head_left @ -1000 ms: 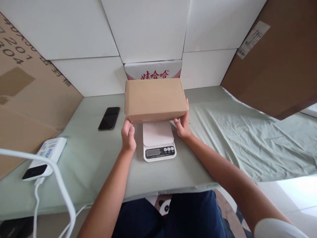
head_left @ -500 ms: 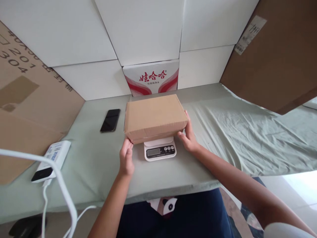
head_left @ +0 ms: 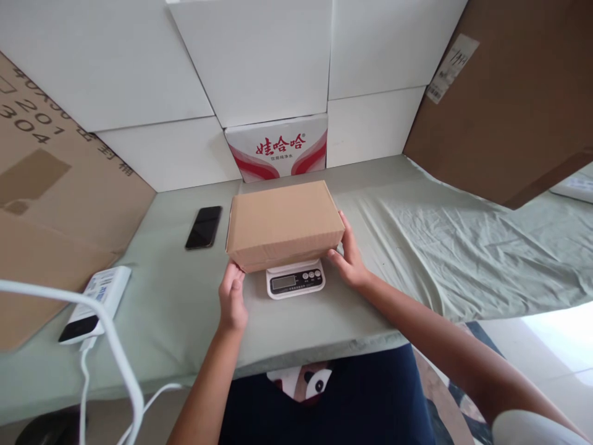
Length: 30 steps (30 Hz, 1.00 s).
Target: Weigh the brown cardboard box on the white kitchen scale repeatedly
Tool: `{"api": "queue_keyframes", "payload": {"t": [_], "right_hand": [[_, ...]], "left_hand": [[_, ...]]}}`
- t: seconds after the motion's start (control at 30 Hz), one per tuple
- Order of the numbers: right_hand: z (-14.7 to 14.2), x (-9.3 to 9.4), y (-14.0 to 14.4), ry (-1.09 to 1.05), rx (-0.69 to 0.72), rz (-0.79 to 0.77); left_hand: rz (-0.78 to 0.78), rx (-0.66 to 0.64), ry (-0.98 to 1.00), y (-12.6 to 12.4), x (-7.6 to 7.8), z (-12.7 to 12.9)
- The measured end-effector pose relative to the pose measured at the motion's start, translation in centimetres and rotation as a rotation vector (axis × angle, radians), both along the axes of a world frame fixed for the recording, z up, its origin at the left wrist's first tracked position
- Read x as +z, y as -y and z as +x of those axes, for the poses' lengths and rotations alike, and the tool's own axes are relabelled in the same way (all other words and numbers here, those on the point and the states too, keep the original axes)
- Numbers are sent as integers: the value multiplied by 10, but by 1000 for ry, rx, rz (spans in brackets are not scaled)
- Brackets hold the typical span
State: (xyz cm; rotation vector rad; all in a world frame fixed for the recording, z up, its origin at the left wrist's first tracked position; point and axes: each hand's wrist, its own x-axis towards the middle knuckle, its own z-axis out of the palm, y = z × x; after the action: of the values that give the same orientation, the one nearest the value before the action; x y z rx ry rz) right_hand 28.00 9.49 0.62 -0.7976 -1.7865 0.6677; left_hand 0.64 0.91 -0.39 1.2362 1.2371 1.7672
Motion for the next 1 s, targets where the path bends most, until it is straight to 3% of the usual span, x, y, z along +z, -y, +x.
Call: {"api": "queue_keyframes", "payload": {"t": [0.8,1.0], "right_hand": [[1,0,-3,-9,-20,10],[1,3,-1,-45,-86,68]], "left_hand": [[-15,48,3,-1,-5,1],[28,73,71,1,2,5]]}}
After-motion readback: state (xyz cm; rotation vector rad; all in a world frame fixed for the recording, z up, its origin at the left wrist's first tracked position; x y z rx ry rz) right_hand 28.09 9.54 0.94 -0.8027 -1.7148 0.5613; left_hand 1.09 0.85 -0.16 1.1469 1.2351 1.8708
